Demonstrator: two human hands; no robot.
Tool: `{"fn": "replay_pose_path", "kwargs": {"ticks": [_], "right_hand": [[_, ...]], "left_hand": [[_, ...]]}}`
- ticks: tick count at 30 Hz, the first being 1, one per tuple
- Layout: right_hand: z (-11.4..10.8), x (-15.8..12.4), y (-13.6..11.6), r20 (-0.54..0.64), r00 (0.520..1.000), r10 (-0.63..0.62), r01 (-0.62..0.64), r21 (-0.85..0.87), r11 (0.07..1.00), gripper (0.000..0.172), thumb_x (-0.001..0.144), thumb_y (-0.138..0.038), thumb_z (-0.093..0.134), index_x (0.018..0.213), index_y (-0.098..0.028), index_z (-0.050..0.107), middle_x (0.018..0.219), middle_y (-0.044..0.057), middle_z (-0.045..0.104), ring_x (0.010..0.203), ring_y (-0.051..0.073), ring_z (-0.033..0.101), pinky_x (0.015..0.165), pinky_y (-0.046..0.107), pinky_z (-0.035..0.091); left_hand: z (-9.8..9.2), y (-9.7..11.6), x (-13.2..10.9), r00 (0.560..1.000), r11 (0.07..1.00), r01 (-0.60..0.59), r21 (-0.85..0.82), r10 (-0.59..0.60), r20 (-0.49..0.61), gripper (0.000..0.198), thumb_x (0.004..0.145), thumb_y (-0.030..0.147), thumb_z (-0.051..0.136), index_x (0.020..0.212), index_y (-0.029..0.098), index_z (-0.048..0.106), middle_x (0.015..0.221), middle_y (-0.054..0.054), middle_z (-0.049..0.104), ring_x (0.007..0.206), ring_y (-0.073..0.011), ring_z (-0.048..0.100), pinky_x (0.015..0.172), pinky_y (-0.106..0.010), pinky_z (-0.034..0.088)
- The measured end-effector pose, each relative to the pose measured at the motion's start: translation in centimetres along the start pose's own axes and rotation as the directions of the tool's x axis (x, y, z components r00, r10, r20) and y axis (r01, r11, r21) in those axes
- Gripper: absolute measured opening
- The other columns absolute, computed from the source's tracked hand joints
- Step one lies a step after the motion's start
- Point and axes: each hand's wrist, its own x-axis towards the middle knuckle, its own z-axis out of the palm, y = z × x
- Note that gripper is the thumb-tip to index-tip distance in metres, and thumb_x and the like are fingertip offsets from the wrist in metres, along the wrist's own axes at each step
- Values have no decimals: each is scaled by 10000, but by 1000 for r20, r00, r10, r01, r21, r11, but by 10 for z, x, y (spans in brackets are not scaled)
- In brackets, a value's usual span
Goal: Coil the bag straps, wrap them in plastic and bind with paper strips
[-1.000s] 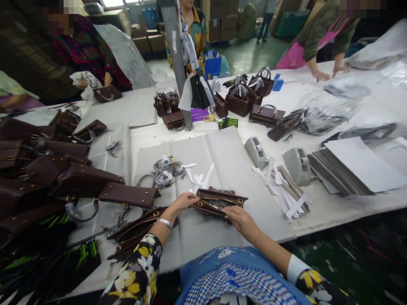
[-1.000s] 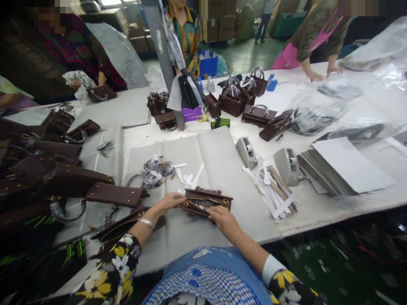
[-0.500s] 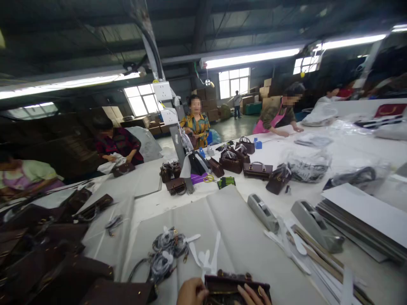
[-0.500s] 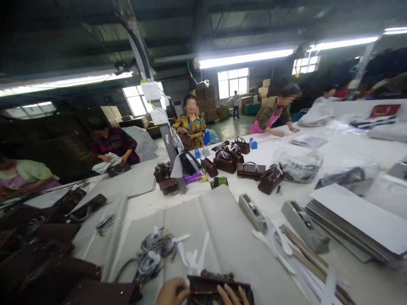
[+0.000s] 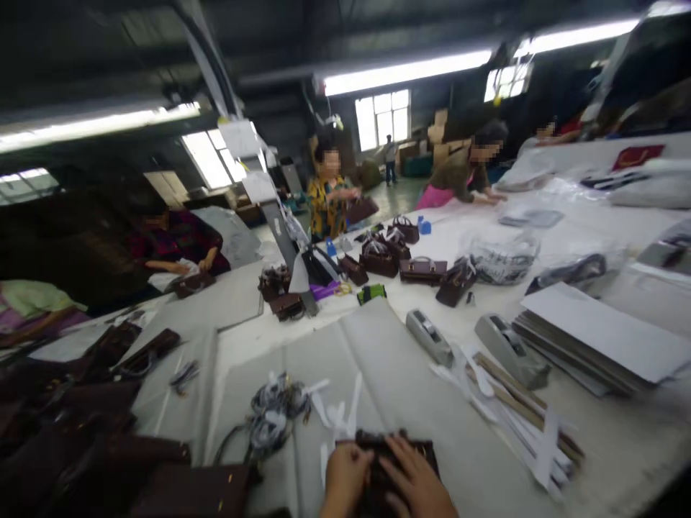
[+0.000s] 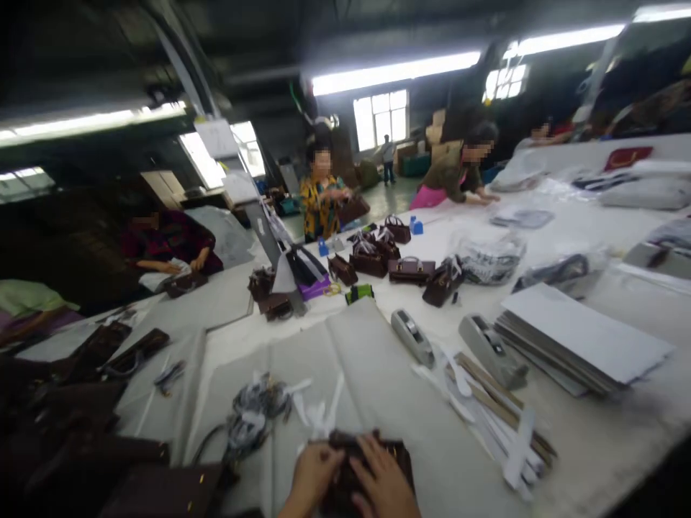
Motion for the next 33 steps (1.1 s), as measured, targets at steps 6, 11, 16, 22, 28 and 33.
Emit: {"fn": "replay_pose_path", "kwargs": {"ticks": [6, 11, 16, 22, 28, 33], "right_hand": [[-13, 31, -24, 359, 922, 144, -162, 21, 987, 260, 878, -254, 583, 1129, -236, 649, 1201, 103, 634, 1126, 291, 565, 975, 483, 455], [3, 56, -25, 541, 833, 117, -176, 58, 983, 238, 880, -276, 608, 1114, -231, 612, 1124, 53, 633, 1003, 196, 618, 818, 289, 494], [24, 70, -21, 565, 818, 104, -120, -10, 993, 131, 880, -251, 586, 965, -191, 665, 985, 69, 662, 890, 216, 646, 739, 293, 473], [25, 82, -2, 627, 773, -98, 40, 106, 994, 156, 888, -245, 584, 980, -218, 707, 1062, 44, 685, 938, 181, 650, 813, 256, 468], [22, 87, 12, 659, 702, -270, 195, 187, 963, 219, 921, -212, 502, 972, -198, 714, 1126, 66, 673, 969, 186, 620, 811, 276, 461], [-15, 78, 45, 699, 611, -371, 285, 243, 927, 209, 904, -198, 495, 869, -184, 701, 885, 70, 663, 843, 185, 573, 749, 282, 439]], "left_hand": [[-3, -45, -15, 997, 994, 44, -98, -50, -57, 242, 825, 398, 598, 848, 201, 737, 911, -49, 747, 888, -206, 663, 786, -289, 450], [-2, -53, -19, 993, 981, -43, -189, 21, -117, 286, 835, 404, 591, 797, 161, 739, 751, -43, 745, 709, -181, 668, 648, -253, 463], [4, -58, -31, 969, 959, -191, -211, 150, -196, 277, 914, 340, 499, 895, 182, 726, 898, -48, 751, 853, -186, 680, 793, -282, 506], [3, -70, -30, 861, 849, -471, 240, 502, -84, 950, 689, 482, 782, 1475, 256, 297, 1566, -150, 279, 1464, -340, 167, 1151, -578, 208], [10, -70, -12, 845, 797, -513, 320, 534, 23, 1045, 659, 497, 796, 1491, 214, 230, 1418, -143, 467, 1361, -314, 369, 1117, -488, 327], [8, -71, -9, 856, 801, -492, 340, 516, 25, 916, 692, 478, 777, 1448, 228, 326, 1429, -126, 449, 1333, -315, 379, 1096, -475, 355]]}}
